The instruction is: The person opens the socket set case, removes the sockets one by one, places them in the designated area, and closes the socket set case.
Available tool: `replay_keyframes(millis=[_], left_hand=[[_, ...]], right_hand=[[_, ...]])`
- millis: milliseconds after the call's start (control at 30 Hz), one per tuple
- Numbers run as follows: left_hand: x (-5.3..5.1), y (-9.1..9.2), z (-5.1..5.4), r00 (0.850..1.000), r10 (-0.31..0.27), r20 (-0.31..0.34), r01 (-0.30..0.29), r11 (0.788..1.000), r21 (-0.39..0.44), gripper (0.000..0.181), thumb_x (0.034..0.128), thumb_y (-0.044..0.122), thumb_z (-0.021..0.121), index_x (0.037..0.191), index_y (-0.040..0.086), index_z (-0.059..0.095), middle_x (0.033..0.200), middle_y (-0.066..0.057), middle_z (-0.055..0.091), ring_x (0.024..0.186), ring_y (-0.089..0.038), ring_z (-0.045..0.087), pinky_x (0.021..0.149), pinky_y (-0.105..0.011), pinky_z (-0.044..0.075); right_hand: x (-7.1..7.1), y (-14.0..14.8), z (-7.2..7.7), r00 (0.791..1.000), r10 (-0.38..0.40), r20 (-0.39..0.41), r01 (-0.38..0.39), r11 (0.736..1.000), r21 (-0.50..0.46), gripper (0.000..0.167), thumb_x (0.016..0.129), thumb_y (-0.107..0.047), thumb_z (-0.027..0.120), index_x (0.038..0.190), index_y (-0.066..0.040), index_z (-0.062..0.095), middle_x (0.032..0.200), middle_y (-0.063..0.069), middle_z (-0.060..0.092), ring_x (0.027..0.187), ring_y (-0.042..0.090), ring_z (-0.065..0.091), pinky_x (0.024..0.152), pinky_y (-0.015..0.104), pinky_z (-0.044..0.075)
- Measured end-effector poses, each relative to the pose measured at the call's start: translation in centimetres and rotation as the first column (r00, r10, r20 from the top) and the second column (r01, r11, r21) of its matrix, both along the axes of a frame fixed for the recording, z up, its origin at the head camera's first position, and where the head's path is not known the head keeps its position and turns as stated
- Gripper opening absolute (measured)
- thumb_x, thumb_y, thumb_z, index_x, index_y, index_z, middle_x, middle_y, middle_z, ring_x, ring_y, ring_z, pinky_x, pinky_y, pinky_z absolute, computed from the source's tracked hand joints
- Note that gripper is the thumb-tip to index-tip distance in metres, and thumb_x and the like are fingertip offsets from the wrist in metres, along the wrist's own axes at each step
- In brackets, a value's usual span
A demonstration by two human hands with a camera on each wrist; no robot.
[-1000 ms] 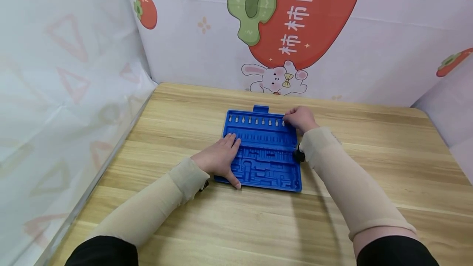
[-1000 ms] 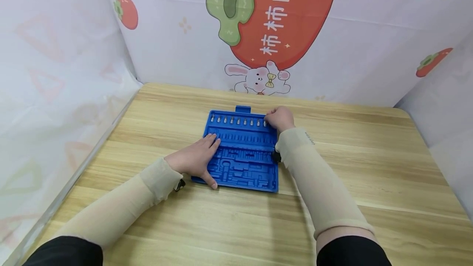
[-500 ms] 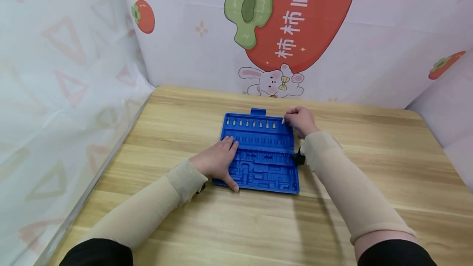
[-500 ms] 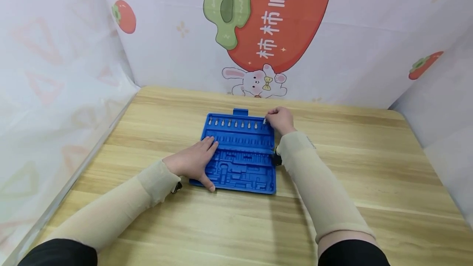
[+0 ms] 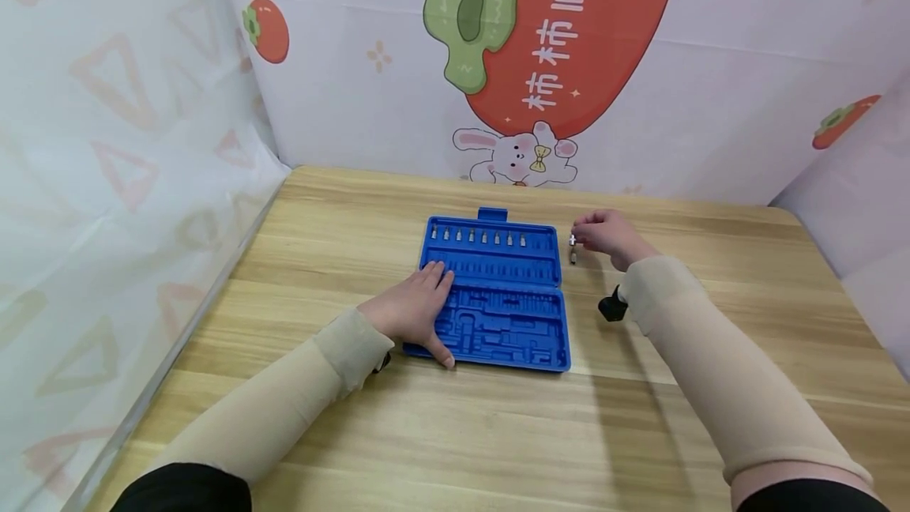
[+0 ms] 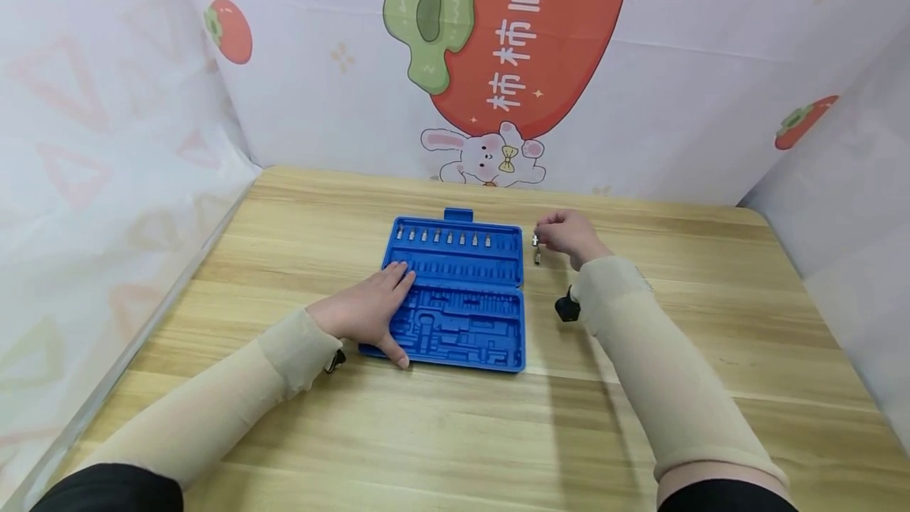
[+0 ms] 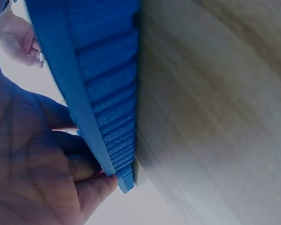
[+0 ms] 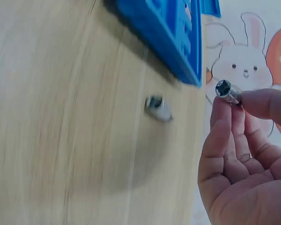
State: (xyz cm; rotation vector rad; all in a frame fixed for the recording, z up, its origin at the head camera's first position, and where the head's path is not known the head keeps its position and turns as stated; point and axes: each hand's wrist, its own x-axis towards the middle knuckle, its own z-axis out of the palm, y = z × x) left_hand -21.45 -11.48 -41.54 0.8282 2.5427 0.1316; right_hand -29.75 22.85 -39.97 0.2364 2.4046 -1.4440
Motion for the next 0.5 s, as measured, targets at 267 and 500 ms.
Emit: replay_keyframes(millis=[267,500], left_hand=[[0.0,-0.1,-0.1,1.000,0.003,0.005,-0.003,1.000,0.005,0.142,0.0671,0.075,0.084,0.163,-0.004,0.014,0.169,-0.025,0.007,0.157,-0.038,0.004,0.125,-0.047,0.011],[-0.1,-0.2,-0.4,1.000,0.005,0.009,-0.005,1.000,0.009,0.143,0.0672,0.076,0.083,0.164,-0.003,0.013,0.170,-0.024,0.006,0.157,-0.038,0.003,0.125,-0.047,0.010]], right_hand=[[0.6,1.8,-0.2,0.999,0.029,0.038,-0.029,1.000,0.001,0.022,0.106,-0.008,0.057,0.119,0.010,0.056,0.089,-0.001,0.065,0.082,0.012,0.062,0.078,0.024,0.057],[0.8,1.8,-1.1,0.996,0.006,0.091,-0.006,1.000,0.005,0.021,0.105,-0.006,0.058,0.117,0.011,0.057,0.087,-0.001,0.064,0.076,0.008,0.062,0.075,0.021,0.057]])
